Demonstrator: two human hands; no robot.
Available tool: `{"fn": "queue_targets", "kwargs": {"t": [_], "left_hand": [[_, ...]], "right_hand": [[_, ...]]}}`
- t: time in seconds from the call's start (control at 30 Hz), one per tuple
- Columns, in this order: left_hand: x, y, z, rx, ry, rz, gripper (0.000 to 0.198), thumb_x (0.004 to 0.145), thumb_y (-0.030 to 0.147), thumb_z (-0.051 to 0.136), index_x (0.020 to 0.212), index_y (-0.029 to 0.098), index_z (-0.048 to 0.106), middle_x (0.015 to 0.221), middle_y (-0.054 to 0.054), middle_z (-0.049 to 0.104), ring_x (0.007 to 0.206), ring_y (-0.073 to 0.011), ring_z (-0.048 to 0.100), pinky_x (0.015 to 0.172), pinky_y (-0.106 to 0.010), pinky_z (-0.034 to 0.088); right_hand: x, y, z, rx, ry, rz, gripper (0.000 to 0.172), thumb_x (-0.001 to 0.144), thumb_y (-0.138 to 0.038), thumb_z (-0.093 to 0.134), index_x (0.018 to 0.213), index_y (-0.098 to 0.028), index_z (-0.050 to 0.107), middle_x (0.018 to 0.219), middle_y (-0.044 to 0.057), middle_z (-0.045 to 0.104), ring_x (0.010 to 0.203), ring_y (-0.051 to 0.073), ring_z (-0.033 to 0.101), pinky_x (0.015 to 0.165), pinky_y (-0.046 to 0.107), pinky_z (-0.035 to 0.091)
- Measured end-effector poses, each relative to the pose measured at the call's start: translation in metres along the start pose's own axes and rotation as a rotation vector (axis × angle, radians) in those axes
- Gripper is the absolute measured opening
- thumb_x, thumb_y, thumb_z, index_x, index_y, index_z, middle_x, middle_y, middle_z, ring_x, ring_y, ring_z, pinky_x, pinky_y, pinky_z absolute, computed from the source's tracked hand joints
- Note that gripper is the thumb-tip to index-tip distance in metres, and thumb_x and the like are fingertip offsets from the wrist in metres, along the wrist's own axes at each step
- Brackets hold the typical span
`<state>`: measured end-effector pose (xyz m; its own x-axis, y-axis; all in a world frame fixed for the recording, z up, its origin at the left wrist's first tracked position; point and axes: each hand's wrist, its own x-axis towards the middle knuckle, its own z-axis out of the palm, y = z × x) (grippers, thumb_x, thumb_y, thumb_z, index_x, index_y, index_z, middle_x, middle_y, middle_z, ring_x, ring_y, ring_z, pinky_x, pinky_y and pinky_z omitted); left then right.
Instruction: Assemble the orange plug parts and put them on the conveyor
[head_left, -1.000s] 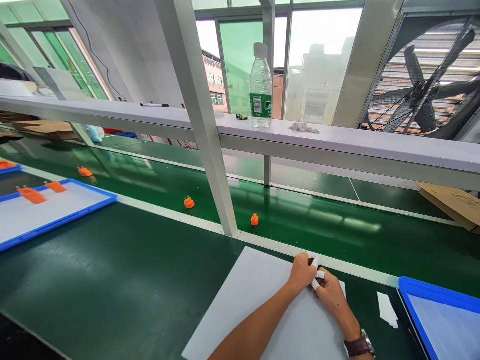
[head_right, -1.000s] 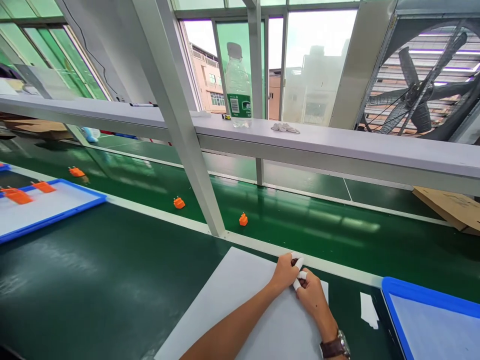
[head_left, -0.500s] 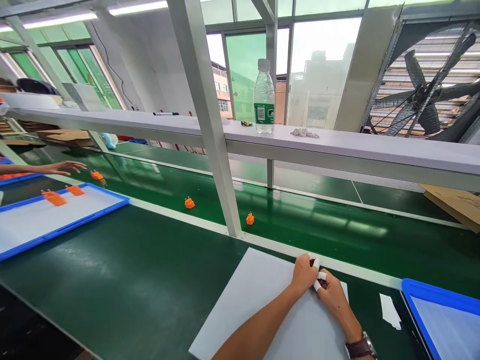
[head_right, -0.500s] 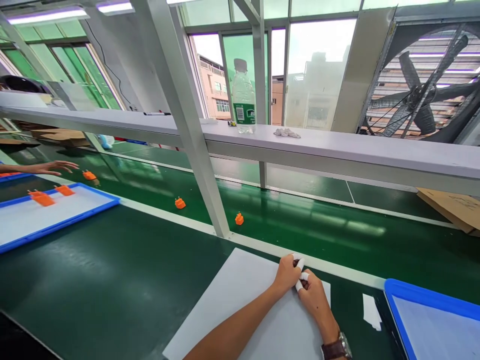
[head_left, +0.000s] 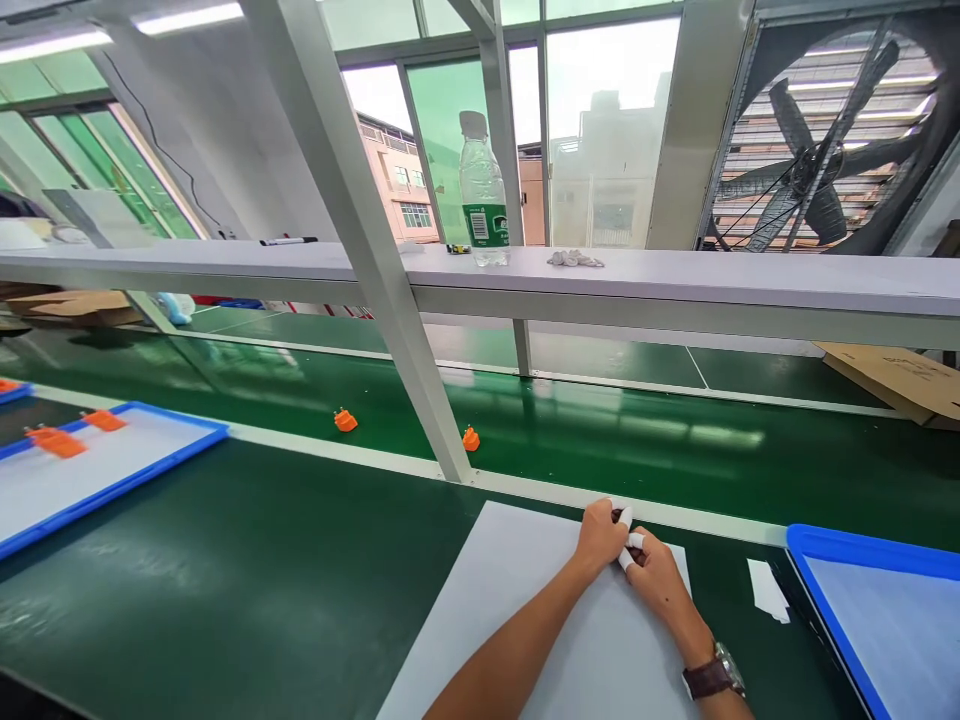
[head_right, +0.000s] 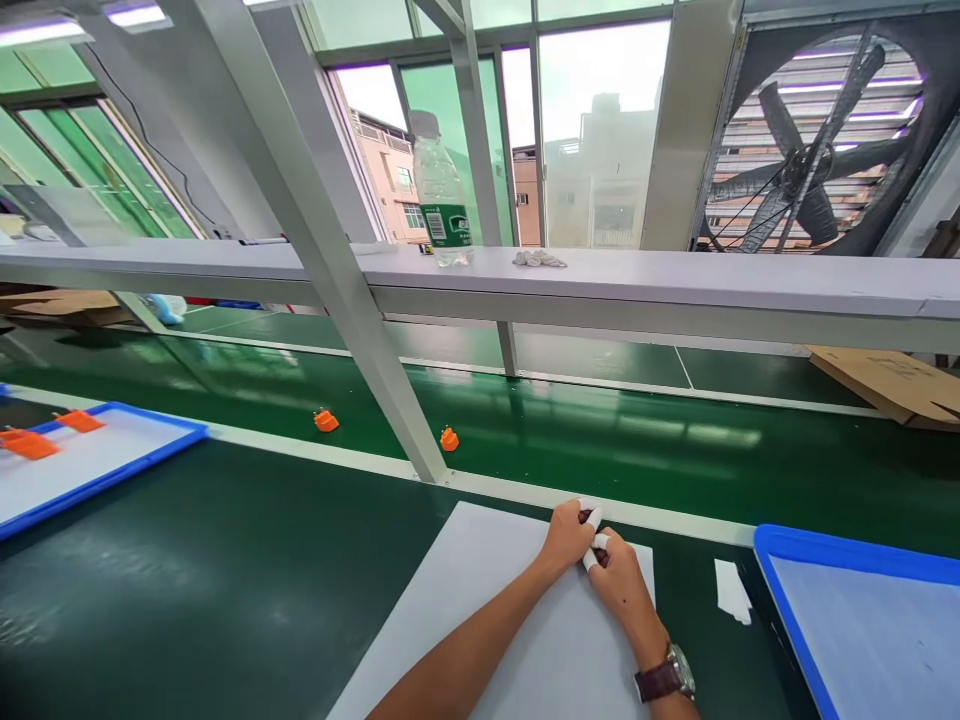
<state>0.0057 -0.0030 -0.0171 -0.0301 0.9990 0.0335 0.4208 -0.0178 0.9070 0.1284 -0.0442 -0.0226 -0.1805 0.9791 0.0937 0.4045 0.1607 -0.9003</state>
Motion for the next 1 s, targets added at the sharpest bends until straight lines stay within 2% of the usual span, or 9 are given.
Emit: {"fn": "queue_targets", "kwargs": {"t": [0.17,0.37,0.5,0.6,0.67,0.77,0.87,0.93,1.0], "left_hand": [[0.002,0.002,0.000,0.005,-0.014,-0.015,0.011,0.082,0.022,0.059,0.077,0.017,0.069,0.082,-0.007,0.074,0.077,-0.0200,0.068,0.069,-0.029,0.048],[-0.004,0.004,-0.003,-0.012,-0.014,0.007,0.015,0.084,0.025,0.058,0.083,0.018,0.071,0.084,-0.006,0.073,0.078,-0.0194,0.067,0.071,-0.028,0.049],[-0.010,0.000,-0.006,-0.175,-0.008,0.094,0.025,0.089,0.039,0.055,0.085,0.019,0.070,0.080,-0.005,0.068,0.072,-0.0180,0.062,0.063,-0.027,0.048],[-0.012,-0.003,-0.005,-0.223,-0.023,0.204,0.033,0.090,0.051,0.054,0.092,0.023,0.071,0.085,-0.007,0.065,0.069,-0.0181,0.059,0.063,-0.029,0.049],[-0.013,-0.005,-0.002,-0.208,-0.046,0.233,0.037,0.087,0.058,0.057,0.094,0.025,0.073,0.081,-0.008,0.063,0.067,-0.0189,0.058,0.061,-0.030,0.049],[-0.014,-0.009,0.005,-0.240,-0.085,0.206,0.041,0.081,0.064,0.064,0.088,0.025,0.074,0.074,-0.008,0.062,0.065,-0.0190,0.057,0.060,-0.029,0.049],[-0.015,-0.010,0.009,-0.388,-0.135,0.134,0.045,0.071,0.063,0.076,0.084,0.020,0.071,0.066,-0.005,0.061,0.060,-0.0155,0.055,0.058,-0.025,0.047],[-0.014,-0.008,0.009,-0.498,-0.199,0.093,0.050,0.059,0.059,0.086,0.079,0.017,0.068,0.059,-0.001,0.057,0.055,-0.0118,0.052,0.056,-0.023,0.044],[-0.014,-0.004,0.007,-0.585,-0.311,0.048,0.054,0.050,0.058,0.091,0.070,0.016,0.064,0.055,0.001,0.055,0.052,-0.0101,0.050,0.056,-0.023,0.042]], "right_hand": [[0.001,0.003,0.002,0.026,0.004,0.023,0.009,0.072,-0.026,0.053,0.067,-0.021,0.058,0.069,-0.001,0.053,0.056,0.014,0.048,0.052,0.027,0.037],[0.002,-0.002,0.000,0.257,-0.098,0.127,0.007,0.071,-0.027,0.060,0.070,-0.020,0.061,0.064,-0.002,0.056,0.053,0.016,0.055,0.050,0.027,0.042],[0.003,-0.009,-0.012,0.512,-0.137,0.209,0.022,0.074,-0.040,0.068,0.073,-0.019,0.070,0.060,0.000,0.061,0.053,0.017,0.055,0.055,0.030,0.047],[0.006,-0.006,-0.019,0.798,-0.048,0.245,0.030,0.076,-0.050,0.071,0.076,-0.020,0.075,0.068,0.004,0.066,0.063,0.020,0.060,0.066,0.034,0.051],[0.009,0.001,-0.019,0.931,0.040,0.268,0.032,0.070,-0.054,0.076,0.075,-0.022,0.075,0.065,0.004,0.066,0.063,0.021,0.061,0.067,0.035,0.052],[0.013,0.013,-0.010,1.023,0.062,0.285,0.030,0.059,-0.046,0.083,0.074,-0.022,0.074,0.072,0.008,0.072,0.072,0.027,0.067,0.074,0.038,0.054],[0.014,0.020,-0.004,1.064,0.082,0.300,0.031,0.063,-0.045,0.079,0.080,-0.021,0.075,0.083,0.011,0.076,0.085,0.030,0.071,0.084,0.040,0.054],[0.014,0.021,-0.004,1.057,0.082,0.302,0.034,0.068,-0.051,0.074,0.081,-0.021,0.076,0.082,0.012,0.076,0.085,0.031,0.072,0.082,0.039,0.054],[0.014,0.021,-0.007,1.015,0.076,0.313,0.038,0.071,-0.058,0.069,0.081,-0.022,0.076,0.078,0.012,0.076,0.083,0.032,0.072,0.078,0.038,0.055]]}}
